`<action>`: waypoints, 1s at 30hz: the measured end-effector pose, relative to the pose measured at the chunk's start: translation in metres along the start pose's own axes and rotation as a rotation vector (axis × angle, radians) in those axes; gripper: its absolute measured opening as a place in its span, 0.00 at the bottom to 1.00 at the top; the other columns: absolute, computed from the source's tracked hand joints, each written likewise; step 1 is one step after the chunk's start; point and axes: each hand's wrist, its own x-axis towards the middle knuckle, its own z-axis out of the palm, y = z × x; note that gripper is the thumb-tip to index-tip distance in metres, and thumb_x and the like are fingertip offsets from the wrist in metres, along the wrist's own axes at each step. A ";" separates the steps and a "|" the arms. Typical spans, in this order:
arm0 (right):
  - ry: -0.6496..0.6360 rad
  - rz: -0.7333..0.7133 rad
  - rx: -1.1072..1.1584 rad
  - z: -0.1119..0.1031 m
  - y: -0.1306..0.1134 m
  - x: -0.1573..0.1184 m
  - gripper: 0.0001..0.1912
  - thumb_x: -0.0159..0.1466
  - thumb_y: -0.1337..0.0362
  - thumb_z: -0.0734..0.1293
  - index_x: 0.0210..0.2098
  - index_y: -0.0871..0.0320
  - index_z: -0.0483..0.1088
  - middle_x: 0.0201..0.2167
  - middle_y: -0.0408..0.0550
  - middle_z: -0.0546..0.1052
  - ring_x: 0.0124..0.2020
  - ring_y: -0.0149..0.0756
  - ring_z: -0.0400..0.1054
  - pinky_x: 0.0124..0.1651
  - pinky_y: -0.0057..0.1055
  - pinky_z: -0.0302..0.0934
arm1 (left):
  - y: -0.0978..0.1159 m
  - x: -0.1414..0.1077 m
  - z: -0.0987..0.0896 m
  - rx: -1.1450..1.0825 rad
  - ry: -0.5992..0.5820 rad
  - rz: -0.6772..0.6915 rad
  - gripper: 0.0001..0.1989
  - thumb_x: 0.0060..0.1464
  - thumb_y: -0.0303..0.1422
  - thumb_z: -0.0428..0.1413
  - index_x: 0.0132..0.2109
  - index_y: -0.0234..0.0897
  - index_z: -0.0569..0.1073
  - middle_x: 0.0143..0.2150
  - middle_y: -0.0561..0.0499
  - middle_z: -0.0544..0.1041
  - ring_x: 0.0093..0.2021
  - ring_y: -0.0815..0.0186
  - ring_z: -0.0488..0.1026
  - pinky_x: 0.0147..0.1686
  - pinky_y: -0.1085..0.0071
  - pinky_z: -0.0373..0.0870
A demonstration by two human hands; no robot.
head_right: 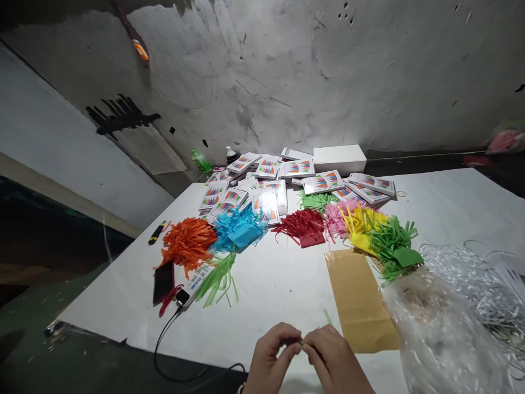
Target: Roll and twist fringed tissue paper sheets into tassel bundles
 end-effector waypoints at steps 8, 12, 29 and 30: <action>-0.042 0.069 0.035 -0.005 0.004 0.004 0.14 0.69 0.64 0.57 0.29 0.50 0.70 0.23 0.39 0.76 0.27 0.35 0.72 0.29 0.30 0.66 | 0.006 0.010 0.009 -0.394 0.017 -0.231 0.10 0.38 0.37 0.71 0.26 0.37 0.81 0.26 0.52 0.75 0.25 0.67 0.71 0.26 0.71 0.70; -0.009 -0.016 -0.020 -0.006 0.004 0.006 0.13 0.68 0.66 0.58 0.30 0.51 0.70 0.24 0.41 0.76 0.27 0.36 0.71 0.30 0.31 0.66 | 0.009 0.009 0.008 -0.333 0.009 -0.218 0.09 0.40 0.36 0.69 0.26 0.37 0.80 0.26 0.53 0.73 0.25 0.68 0.69 0.25 0.72 0.67; -0.113 0.385 0.398 0.005 0.014 0.003 0.18 0.65 0.47 0.60 0.29 0.50 0.73 0.24 0.41 0.76 0.26 0.36 0.70 0.30 0.30 0.63 | 0.003 0.008 0.001 0.027 0.003 0.094 0.06 0.51 0.32 0.61 0.35 0.45 0.84 0.28 0.50 0.79 0.30 0.62 0.75 0.31 0.68 0.70; -0.103 0.382 0.399 0.006 0.015 0.003 0.18 0.66 0.48 0.60 0.28 0.50 0.73 0.24 0.41 0.76 0.26 0.36 0.70 0.31 0.30 0.63 | 0.003 0.008 0.000 0.037 -0.013 0.104 0.07 0.52 0.32 0.61 0.37 0.46 0.84 0.29 0.50 0.79 0.30 0.62 0.75 0.31 0.68 0.71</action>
